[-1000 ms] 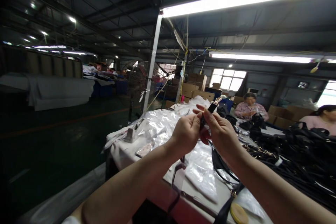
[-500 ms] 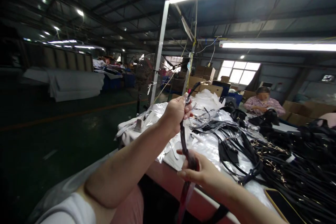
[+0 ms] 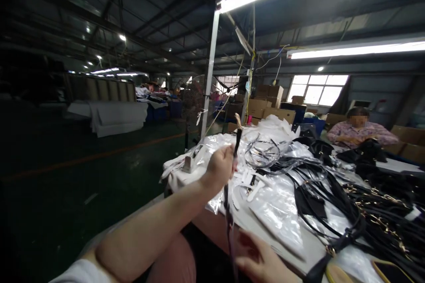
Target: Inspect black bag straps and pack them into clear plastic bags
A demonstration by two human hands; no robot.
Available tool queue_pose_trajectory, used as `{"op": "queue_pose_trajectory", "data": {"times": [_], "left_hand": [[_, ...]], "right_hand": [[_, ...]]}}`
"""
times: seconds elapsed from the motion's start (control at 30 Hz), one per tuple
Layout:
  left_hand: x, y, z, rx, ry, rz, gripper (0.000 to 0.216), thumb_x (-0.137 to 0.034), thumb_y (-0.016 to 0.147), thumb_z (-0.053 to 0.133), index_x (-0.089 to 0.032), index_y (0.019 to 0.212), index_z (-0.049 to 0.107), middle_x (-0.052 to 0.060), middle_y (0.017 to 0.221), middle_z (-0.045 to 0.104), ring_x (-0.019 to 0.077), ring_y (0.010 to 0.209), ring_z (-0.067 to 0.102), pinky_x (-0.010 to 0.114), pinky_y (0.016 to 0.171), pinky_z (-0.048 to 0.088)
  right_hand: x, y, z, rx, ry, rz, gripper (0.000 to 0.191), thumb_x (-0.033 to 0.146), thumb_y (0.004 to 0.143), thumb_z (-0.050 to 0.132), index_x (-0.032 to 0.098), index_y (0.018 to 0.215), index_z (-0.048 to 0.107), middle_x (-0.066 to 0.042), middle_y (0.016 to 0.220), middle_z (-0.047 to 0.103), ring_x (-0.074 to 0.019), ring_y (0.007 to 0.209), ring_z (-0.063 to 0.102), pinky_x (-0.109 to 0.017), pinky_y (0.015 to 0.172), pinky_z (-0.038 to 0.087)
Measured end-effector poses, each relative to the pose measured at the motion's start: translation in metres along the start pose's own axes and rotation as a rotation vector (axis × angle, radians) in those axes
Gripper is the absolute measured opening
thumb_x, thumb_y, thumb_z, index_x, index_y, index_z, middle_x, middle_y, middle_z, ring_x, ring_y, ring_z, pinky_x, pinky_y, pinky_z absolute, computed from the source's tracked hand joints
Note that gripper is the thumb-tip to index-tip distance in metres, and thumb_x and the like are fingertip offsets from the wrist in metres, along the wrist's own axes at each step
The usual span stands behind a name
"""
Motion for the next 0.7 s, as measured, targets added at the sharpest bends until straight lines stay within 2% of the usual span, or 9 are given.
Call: {"op": "queue_pose_trajectory", "data": {"times": [0.07, 0.13, 0.2, 0.27, 0.37, 0.43, 0.5, 0.57, 0.7], "left_hand": [[0.025, -0.025, 0.013, 0.058, 0.192, 0.031, 0.042, -0.041, 0.098, 0.035, -0.02, 0.063, 0.046, -0.004, 0.048, 0.047, 0.0097, 0.04, 0.043, 0.022, 0.044, 0.031], [0.039, -0.044, 0.025, 0.118, 0.344, 0.097, 0.04, -0.038, 0.098, 0.036, -0.02, 0.064, 0.048, -0.001, 0.053, 0.052, 0.0122, 0.048, 0.049, 0.023, 0.049, 0.034], [0.044, -0.056, 0.035, 0.165, 0.425, 0.145, 0.039, -0.037, 0.097, 0.035, -0.021, 0.065, 0.049, 0.001, 0.055, 0.054, 0.0138, 0.052, 0.052, 0.024, 0.051, 0.035], [0.044, -0.061, 0.044, 0.229, 0.392, 0.11, 0.043, -0.042, 0.099, 0.03, -0.021, 0.066, 0.048, 0.0, 0.052, 0.053, 0.0133, 0.048, 0.052, 0.023, 0.048, 0.035], [0.039, -0.055, 0.053, 0.321, 0.213, -0.008, 0.047, -0.05, 0.099, 0.025, -0.019, 0.074, 0.051, -0.002, 0.049, 0.053, 0.0111, 0.038, 0.051, 0.019, 0.04, 0.036], [0.035, -0.048, 0.057, 0.324, 0.135, -0.027, 0.046, -0.05, 0.099, 0.026, -0.018, 0.08, 0.053, -0.002, 0.051, 0.055, 0.01, 0.036, 0.051, 0.018, 0.037, 0.036], [0.033, -0.04, 0.06, 0.329, 0.107, -0.034, 0.046, -0.049, 0.098, 0.029, -0.017, 0.079, 0.054, -0.002, 0.052, 0.055, 0.0095, 0.035, 0.05, 0.018, 0.036, 0.036], [0.032, -0.036, 0.063, 0.358, 0.081, -0.057, 0.047, -0.048, 0.098, 0.03, -0.016, 0.075, 0.054, -0.001, 0.05, 0.053, 0.0094, 0.034, 0.048, 0.019, 0.036, 0.036], [0.025, -0.047, 0.062, 0.408, 0.003, -0.051, 0.045, -0.049, 0.096, 0.038, -0.015, 0.071, 0.055, -0.003, 0.052, 0.047, 0.0089, 0.043, 0.046, 0.019, 0.041, 0.037]], "right_hand": [[0.041, 0.008, -0.035, -0.19, 0.165, -0.102, 0.067, 0.062, 0.071, 0.072, 0.023, 0.124, 0.065, -0.015, 0.13, 0.064, -0.0336, 0.125, 0.055, -0.049, 0.106, 0.04], [0.085, 0.011, -0.061, -0.328, 0.354, -0.21, 0.064, 0.068, 0.07, 0.07, 0.025, 0.117, 0.068, -0.013, 0.117, 0.072, -0.0324, 0.114, 0.063, -0.049, 0.102, 0.044], [0.121, 0.011, -0.076, -0.442, 0.434, -0.238, 0.056, 0.066, 0.073, 0.069, 0.024, 0.109, 0.07, -0.012, 0.104, 0.076, -0.0296, 0.103, 0.068, -0.047, 0.099, 0.047], [0.145, 0.009, -0.082, -0.546, 0.408, -0.244, 0.046, 0.061, 0.072, 0.074, 0.02, 0.093, 0.073, -0.011, 0.089, 0.077, -0.0268, 0.091, 0.071, -0.042, 0.092, 0.052], [0.162, 0.007, -0.078, -0.565, 0.263, -0.281, 0.044, 0.059, 0.068, 0.078, 0.017, 0.078, 0.072, -0.01, 0.078, 0.075, -0.0217, 0.071, 0.07, -0.032, 0.068, 0.056], [0.168, 0.005, -0.072, -0.51, 0.187, -0.306, 0.048, 0.063, 0.072, 0.072, 0.016, 0.084, 0.073, -0.008, 0.074, 0.073, -0.017, 0.054, 0.062, -0.028, 0.049, 0.051], [0.175, 0.004, -0.068, -0.469, 0.143, -0.316, 0.052, 0.065, 0.076, 0.066, 0.016, 0.091, 0.074, -0.006, 0.069, 0.071, -0.0144, 0.044, 0.054, -0.026, 0.039, 0.044], [0.181, 0.003, -0.068, -0.476, 0.095, -0.325, 0.055, 0.067, 0.077, 0.064, 0.016, 0.092, 0.074, -0.008, 0.075, 0.073, -0.017, 0.05, 0.059, -0.027, 0.041, 0.045], [0.173, 0.003, -0.071, -0.557, 0.102, -0.276, 0.057, 0.07, 0.076, 0.062, 0.017, 0.091, 0.075, -0.014, 0.096, 0.075, -0.0249, 0.08, 0.067, -0.03, 0.06, 0.053]]}}
Point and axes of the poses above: each hand's wrist, its own y-axis towards the middle knuckle, its own z-axis out of the palm, x = y × z, the point moved 2 cm from there along y, towards the middle knuckle
